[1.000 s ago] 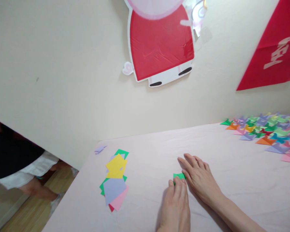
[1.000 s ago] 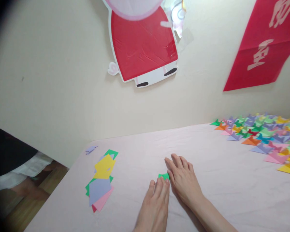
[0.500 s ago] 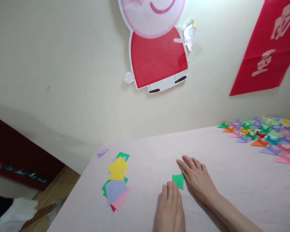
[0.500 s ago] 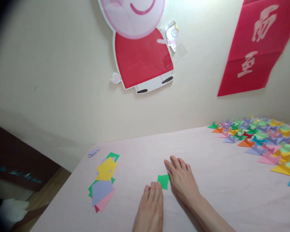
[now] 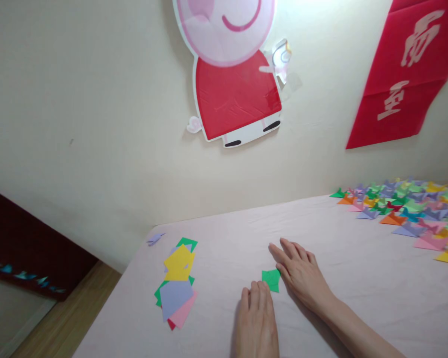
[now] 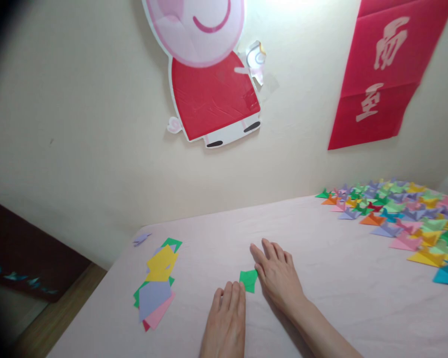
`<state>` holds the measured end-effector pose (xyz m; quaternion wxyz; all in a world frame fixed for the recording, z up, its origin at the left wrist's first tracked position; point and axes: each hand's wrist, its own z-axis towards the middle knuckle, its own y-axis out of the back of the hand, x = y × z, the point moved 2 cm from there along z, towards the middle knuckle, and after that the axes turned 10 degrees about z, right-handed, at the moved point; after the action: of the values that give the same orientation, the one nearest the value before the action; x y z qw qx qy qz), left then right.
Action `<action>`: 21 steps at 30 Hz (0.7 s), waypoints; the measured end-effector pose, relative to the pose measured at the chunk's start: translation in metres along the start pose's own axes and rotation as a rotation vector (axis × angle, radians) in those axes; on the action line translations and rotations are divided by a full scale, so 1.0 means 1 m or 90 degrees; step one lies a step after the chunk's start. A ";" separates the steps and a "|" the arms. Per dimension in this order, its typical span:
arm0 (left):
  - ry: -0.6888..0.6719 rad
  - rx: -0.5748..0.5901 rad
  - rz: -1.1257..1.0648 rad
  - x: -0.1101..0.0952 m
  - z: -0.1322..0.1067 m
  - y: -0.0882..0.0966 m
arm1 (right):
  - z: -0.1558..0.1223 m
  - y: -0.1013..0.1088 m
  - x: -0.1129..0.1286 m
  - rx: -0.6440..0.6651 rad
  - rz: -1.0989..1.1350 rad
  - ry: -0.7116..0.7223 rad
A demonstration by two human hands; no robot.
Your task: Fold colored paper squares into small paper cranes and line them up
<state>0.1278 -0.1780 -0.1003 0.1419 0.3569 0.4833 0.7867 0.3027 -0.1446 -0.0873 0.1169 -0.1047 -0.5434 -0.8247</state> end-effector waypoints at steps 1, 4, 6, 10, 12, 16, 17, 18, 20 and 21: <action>0.007 0.000 -0.004 0.001 0.000 0.000 | 0.001 0.000 -0.002 -0.001 0.004 0.002; 0.019 -0.006 -0.022 0.004 0.003 0.003 | 0.001 -0.001 -0.007 -0.009 0.036 0.003; 0.023 0.000 -0.044 0.007 0.008 0.009 | 0.002 0.000 -0.010 -0.017 0.095 -0.001; 0.093 0.062 -0.150 0.016 0.022 0.025 | 0.005 0.011 -0.010 0.025 0.322 0.066; 0.138 0.071 -0.218 0.022 0.026 0.032 | 0.007 0.020 -0.006 0.079 0.420 0.100; 0.175 0.041 -0.310 0.029 0.028 0.038 | 0.010 0.032 0.002 0.158 0.557 0.086; 0.180 0.031 -0.334 0.029 0.028 0.039 | 0.011 0.032 0.002 0.168 0.594 0.070; 0.184 0.022 -0.360 0.030 0.028 0.038 | 0.011 0.032 0.002 0.173 0.630 0.045; 0.200 0.014 -0.415 0.029 0.027 0.037 | 0.010 0.028 0.001 0.180 0.686 -0.020; 0.209 0.016 -0.435 0.028 0.027 0.036 | 0.010 0.026 0.001 0.181 0.697 -0.049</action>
<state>0.1313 -0.1624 -0.0499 0.3124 0.0459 0.6001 0.7350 0.3103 -0.1456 -0.0606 0.5205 -0.3845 -0.5197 -0.5578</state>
